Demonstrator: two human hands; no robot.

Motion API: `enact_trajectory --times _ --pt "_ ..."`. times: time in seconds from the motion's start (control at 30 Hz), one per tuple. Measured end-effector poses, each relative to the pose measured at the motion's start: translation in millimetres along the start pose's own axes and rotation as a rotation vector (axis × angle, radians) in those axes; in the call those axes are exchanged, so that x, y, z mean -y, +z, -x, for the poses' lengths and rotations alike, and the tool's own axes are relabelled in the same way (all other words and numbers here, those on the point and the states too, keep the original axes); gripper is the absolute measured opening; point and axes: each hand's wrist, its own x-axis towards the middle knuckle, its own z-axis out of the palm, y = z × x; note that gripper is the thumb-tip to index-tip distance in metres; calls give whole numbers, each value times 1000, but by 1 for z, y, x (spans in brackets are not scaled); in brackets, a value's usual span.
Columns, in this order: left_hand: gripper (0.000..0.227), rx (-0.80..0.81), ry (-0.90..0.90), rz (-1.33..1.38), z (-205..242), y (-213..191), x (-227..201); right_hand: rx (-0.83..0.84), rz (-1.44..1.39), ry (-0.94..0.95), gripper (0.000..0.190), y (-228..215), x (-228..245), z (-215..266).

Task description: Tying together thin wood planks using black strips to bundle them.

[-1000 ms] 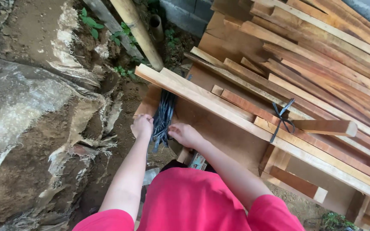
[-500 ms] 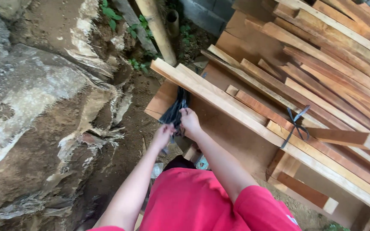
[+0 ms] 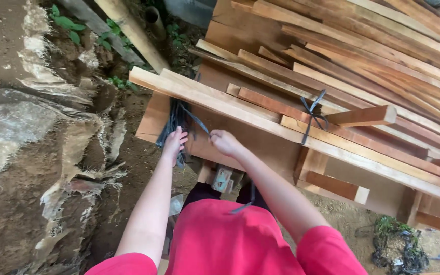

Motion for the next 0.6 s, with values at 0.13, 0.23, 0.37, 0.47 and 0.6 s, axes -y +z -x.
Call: enact_trajectory --times 0.13,0.23,0.37,0.47,0.6 --pt "80 -10 20 -72 -17 1 22 -14 50 -57 40 -99 73 76" --pt "62 -221 120 -88 -29 10 40 -128 190 -173 37 -163 68 103" --pt "34 -351 200 -332 -33 19 55 9 -137 -188 32 -242 53 146" --pt "34 -410 246 -348 -29 58 62 30 -351 -260 35 -279 20 190" --pt "25 -374 456 -19 3 163 40 -107 -497 -300 30 -315 -51 249"
